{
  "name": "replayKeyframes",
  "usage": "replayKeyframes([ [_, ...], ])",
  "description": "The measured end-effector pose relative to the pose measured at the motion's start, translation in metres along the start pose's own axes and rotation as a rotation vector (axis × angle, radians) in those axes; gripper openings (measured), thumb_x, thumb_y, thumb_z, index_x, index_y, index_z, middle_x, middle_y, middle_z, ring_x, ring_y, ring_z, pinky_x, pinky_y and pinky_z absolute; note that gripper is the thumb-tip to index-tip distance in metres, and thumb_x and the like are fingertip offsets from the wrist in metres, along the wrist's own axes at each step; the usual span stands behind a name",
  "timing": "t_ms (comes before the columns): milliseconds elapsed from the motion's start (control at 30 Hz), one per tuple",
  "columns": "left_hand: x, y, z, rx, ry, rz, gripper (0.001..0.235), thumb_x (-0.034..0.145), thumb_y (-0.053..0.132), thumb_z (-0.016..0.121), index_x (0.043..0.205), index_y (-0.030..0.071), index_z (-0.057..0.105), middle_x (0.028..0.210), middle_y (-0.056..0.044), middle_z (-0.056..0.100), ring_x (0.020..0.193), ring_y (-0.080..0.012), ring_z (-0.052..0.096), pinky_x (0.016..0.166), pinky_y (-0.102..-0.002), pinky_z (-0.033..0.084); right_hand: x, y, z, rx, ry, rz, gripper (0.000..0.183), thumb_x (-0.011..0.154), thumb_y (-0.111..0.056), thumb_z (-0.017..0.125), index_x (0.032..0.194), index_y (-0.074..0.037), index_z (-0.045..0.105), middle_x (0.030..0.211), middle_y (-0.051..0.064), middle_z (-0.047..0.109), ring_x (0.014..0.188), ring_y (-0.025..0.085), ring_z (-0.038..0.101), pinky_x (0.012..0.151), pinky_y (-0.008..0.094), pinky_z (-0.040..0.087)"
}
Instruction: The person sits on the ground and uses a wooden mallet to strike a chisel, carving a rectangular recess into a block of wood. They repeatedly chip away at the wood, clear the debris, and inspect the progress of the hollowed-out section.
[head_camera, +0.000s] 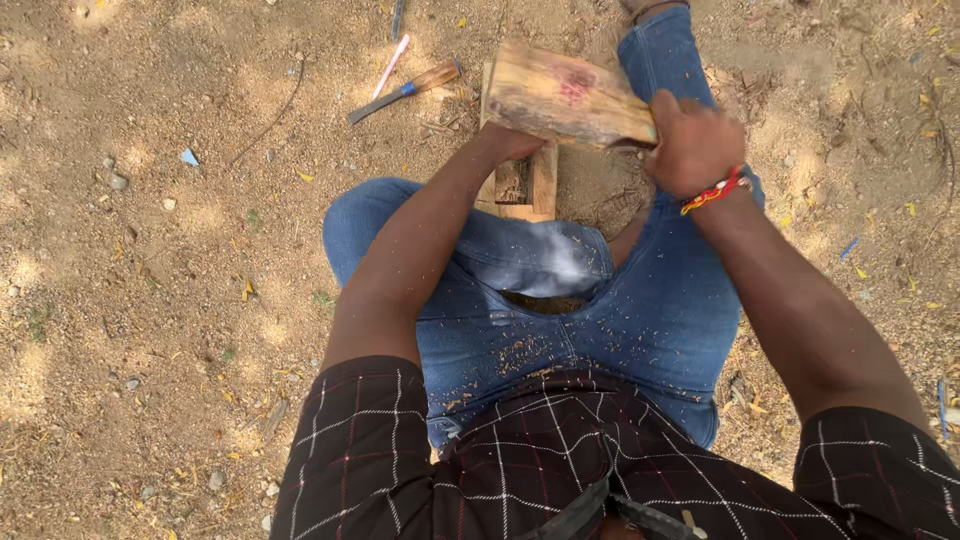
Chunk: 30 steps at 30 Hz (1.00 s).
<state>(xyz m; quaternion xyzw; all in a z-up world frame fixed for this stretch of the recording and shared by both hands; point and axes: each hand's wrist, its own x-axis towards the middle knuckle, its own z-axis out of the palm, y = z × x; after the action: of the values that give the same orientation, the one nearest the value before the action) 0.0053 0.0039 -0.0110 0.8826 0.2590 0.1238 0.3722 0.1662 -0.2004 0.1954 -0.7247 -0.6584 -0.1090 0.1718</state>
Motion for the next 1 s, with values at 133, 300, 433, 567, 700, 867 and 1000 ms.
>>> replayKeyframes([
  [133,-0.009,-0.002,-0.005,-0.235,0.153,-0.066,0.048,0.085,0.035,0.08,0.118,0.004,0.065,0.121,-0.02,0.066,0.116,-0.0295,0.065,0.1,-0.039,0.052,-0.028,-0.014,0.0,0.142,0.102,0.068,0.038,0.073,-0.015,0.08,0.105,-0.002,0.063,0.086,0.022,0.068,0.077,0.044,0.066,0.065,0.05,0.053],
  [300,-0.012,0.022,-0.023,-0.357,0.161,-0.037,0.048,0.091,0.039,0.078,0.122,0.005,0.064,0.124,-0.018,0.062,0.12,-0.0297,0.063,0.103,-0.041,0.051,0.003,-0.021,-0.003,0.759,0.432,0.226,0.028,0.101,-0.01,0.083,0.112,0.001,0.06,0.097,0.021,0.068,0.083,0.041,0.069,0.076,0.043,0.055],
  [433,-0.013,0.022,-0.019,-0.284,0.171,-0.009,0.044,0.093,0.04,0.077,0.12,0.006,0.068,0.125,-0.017,0.068,0.124,-0.0299,0.063,0.11,-0.042,0.049,0.007,-0.013,-0.001,0.424,0.234,0.119,0.032,0.097,-0.015,0.083,0.11,0.001,0.058,0.086,0.02,0.067,0.08,0.04,0.071,0.069,0.046,0.055],
  [567,-0.019,0.022,-0.022,-0.199,-0.129,-0.034,0.055,0.092,0.04,0.072,0.137,0.01,0.06,0.137,-0.017,0.06,0.127,-0.0326,0.056,0.106,-0.044,0.042,-0.025,-0.013,0.027,-0.027,-0.177,0.16,0.024,0.093,-0.022,0.083,0.101,-0.008,0.065,0.082,0.02,0.07,0.074,0.045,0.068,0.061,0.055,0.051],
  [700,-0.013,0.04,-0.041,-0.242,0.093,-0.025,0.055,0.092,0.035,0.082,0.132,0.005,0.058,0.129,-0.02,0.062,0.123,-0.0326,0.061,0.106,-0.044,0.05,-0.08,-0.017,0.054,0.5,0.022,0.288,0.033,0.081,-0.015,0.085,0.103,-0.002,0.064,0.086,0.017,0.069,0.079,0.038,0.07,0.067,0.048,0.056],
  [867,-0.016,0.028,-0.058,-0.805,0.193,-0.06,0.055,0.097,0.029,0.078,0.134,0.005,0.046,0.112,-0.014,0.067,0.099,-0.0202,0.075,0.083,-0.037,0.068,-0.093,0.007,0.068,1.037,-0.15,0.755,0.026,0.084,-0.004,0.08,0.102,-0.004,0.061,0.07,0.002,0.061,0.054,0.012,0.056,0.048,0.032,0.042],
  [1000,-0.029,0.027,-0.069,-0.856,0.204,-0.075,0.043,0.096,0.026,0.075,0.122,0.006,0.047,0.103,-0.007,0.061,0.091,-0.0151,0.076,0.067,-0.032,0.066,-0.089,0.004,0.069,1.081,-0.129,0.762,0.027,0.085,-0.002,0.081,0.095,-0.004,0.056,0.07,0.002,0.062,0.053,0.008,0.057,0.046,0.026,0.043],
])
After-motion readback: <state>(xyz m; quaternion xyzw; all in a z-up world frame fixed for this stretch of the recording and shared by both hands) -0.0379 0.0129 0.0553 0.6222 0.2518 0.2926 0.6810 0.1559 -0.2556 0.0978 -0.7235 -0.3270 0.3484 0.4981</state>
